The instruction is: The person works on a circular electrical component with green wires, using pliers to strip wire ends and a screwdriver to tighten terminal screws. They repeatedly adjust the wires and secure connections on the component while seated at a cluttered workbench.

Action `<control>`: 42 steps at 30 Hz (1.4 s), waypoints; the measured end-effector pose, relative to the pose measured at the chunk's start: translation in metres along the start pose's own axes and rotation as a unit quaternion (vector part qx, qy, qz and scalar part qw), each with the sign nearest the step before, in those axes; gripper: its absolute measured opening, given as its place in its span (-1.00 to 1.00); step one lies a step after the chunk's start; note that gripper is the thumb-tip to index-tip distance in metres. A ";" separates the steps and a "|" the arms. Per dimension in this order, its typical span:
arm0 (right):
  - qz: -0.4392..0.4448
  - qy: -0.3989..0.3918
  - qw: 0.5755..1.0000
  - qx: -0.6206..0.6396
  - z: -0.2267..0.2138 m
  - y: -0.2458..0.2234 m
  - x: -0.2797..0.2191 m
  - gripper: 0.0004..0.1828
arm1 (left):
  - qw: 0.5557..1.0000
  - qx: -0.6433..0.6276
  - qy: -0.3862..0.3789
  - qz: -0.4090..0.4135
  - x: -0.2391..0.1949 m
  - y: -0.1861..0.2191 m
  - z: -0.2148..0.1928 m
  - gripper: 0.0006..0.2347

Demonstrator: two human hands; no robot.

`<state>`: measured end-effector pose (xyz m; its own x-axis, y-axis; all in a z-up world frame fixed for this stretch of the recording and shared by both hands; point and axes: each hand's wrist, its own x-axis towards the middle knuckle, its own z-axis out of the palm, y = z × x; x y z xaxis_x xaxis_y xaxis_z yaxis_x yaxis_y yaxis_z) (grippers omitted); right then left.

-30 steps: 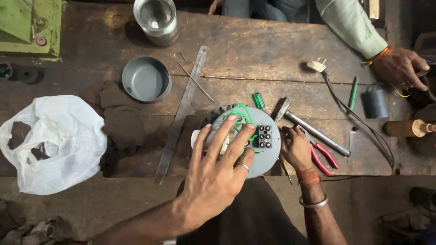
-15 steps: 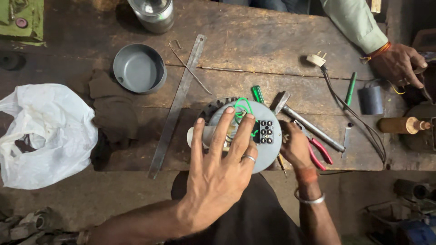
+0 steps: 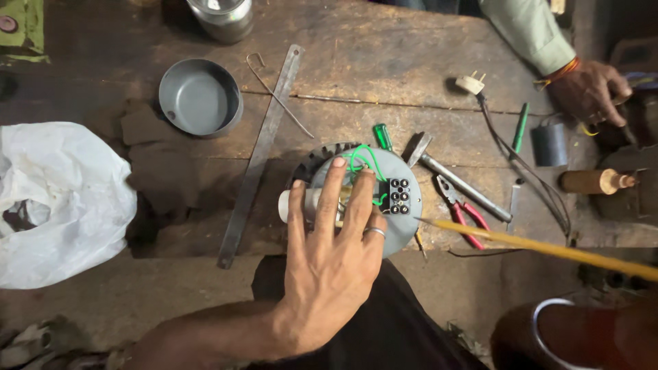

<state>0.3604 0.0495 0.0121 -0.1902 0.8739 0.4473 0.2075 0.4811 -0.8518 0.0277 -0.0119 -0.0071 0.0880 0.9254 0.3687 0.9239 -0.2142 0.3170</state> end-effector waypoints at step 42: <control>-0.175 -0.183 0.968 0.004 0.102 -0.100 0.128 -0.56 | 0.998 -0.030 -0.041 0.025 0.005 -0.014 0.005 -0.75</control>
<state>0.2177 0.1067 0.1265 -0.5742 0.5748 0.5830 0.0627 0.7409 -0.6687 0.0172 -0.0031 -0.0143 0.1669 0.9351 0.3127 0.8933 -0.2776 0.3533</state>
